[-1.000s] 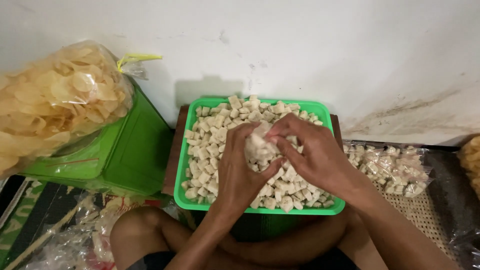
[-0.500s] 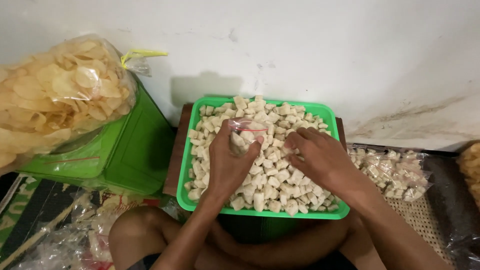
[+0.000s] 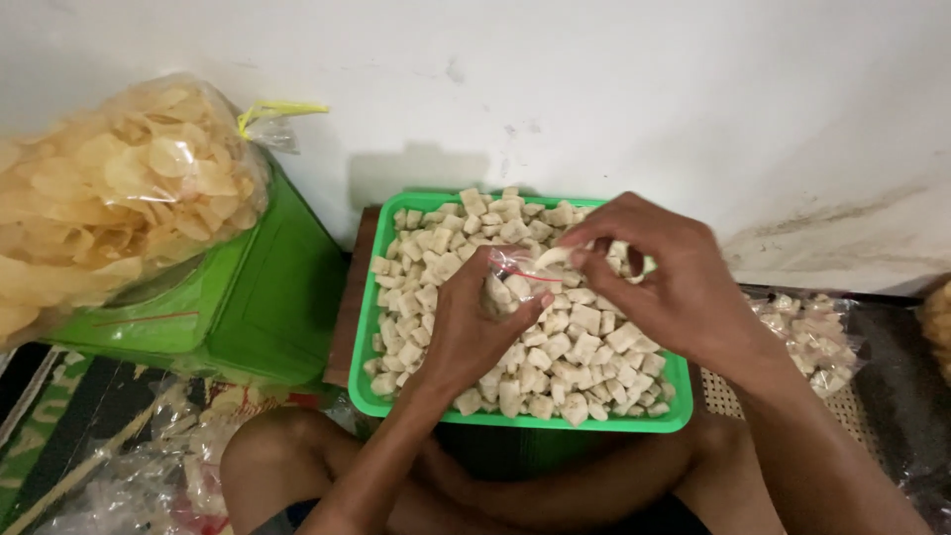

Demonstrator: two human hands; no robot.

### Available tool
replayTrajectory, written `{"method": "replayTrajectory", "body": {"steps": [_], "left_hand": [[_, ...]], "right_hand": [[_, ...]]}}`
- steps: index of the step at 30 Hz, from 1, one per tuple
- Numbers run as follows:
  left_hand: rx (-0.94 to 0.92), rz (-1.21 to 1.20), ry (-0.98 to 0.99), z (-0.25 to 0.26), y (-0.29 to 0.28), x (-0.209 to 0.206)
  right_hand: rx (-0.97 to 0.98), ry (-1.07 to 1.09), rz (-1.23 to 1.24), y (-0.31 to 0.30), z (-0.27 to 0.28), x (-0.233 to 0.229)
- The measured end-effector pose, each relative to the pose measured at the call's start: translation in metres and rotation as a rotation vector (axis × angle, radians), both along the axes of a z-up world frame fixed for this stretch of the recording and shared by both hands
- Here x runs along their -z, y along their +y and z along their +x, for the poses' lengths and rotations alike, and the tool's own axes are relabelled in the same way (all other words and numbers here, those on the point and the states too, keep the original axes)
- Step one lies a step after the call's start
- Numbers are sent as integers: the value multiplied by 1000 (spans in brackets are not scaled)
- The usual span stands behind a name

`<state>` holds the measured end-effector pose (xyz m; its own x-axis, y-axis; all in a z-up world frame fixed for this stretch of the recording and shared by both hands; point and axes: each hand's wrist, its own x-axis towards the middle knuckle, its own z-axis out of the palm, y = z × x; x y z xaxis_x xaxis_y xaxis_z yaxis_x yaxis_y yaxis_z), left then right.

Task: Packing small snack items into individual plastic bags from a large tray while sitting on the floor.

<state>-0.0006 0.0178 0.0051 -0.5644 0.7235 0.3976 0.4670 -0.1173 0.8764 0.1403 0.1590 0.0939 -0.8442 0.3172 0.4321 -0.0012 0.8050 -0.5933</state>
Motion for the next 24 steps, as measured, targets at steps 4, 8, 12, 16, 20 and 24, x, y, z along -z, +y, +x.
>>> {"method": "replayTrajectory", "body": {"steps": [4, 8, 12, 16, 20, 24], "left_hand": [[58, 64, 22, 6, 4, 1], [55, 91, -16, 9, 3, -5], [-5, 24, -14, 4, 0, -1], [-25, 21, 0, 1, -4, -1], [17, 130, 37, 4, -5, 0], [63, 118, 47, 9, -17, -11]], "right_hand": [[-58, -75, 49, -3, -7, 9], [23, 14, 101, -12, -10, 17], [37, 41, 29, -11, -3, 13], [81, 99, 133, -11, -1, 4], [0, -4, 145, -14, -2, 5], [-18, -12, 102, -31, -3, 5]]}}
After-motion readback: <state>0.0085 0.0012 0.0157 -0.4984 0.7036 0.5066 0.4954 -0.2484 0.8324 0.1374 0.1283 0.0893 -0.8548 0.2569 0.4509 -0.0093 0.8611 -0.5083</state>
